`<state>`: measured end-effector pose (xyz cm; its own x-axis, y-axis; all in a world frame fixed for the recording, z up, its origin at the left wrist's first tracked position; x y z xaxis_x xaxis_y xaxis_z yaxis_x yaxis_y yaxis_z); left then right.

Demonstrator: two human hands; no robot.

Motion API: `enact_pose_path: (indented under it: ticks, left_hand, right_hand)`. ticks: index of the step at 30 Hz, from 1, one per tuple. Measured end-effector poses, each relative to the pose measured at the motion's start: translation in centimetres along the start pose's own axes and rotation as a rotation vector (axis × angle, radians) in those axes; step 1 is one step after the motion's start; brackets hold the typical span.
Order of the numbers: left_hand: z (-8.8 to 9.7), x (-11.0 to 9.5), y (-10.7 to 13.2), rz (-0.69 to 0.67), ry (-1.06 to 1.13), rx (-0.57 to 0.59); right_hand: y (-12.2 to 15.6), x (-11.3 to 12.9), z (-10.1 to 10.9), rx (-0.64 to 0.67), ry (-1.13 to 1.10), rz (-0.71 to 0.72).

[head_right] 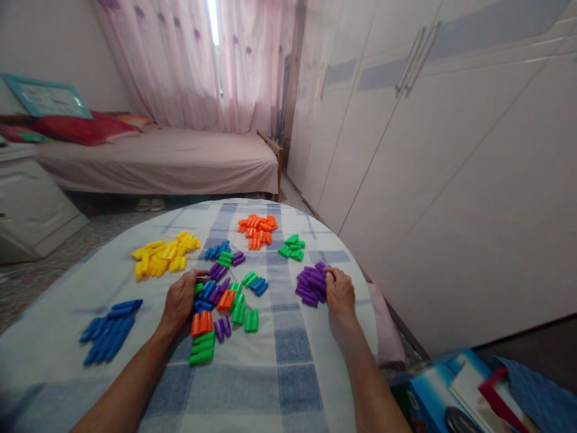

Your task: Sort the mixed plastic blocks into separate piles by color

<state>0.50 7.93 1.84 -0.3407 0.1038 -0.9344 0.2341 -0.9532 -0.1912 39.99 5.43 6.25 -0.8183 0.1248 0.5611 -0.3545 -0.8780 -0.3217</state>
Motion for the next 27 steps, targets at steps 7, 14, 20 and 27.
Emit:
enact_pose_path:
  ticks: [7,14,20,27]
  left_hand:
    - [0.0,-0.4,0.1,0.027,0.012,-0.013]
    - [0.0,-0.8,0.2,0.015,0.026,-0.019]
    - [0.0,-1.5,0.5,0.008,0.045,-0.049]
    - [0.0,-1.5,0.4,-0.002,0.081,-0.043]
  right_hand:
    - [2.8,-3.6,0.7,-0.272,-0.074,-0.167]
    - [2.9,-4.6,-1.8,-0.195,-0.202,-0.224]
    - [0.8,-2.6,-2.1,-0.194,-0.209,-0.2]
    - [0.4,7.3,-4.3,-0.044,-0.097,0.431]
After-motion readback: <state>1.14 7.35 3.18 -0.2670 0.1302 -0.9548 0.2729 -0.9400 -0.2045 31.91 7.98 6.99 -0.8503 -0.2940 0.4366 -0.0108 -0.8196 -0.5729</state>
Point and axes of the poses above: each hand's wrist, its own y-axis away from the middle knuckle, its own z-axis out of the back of the hand, x = y × z, the point moved 3 cm from there along -y, towards the middle knuckle, and after that the axes turned 4 degrees about y, right-handed, at the moved point
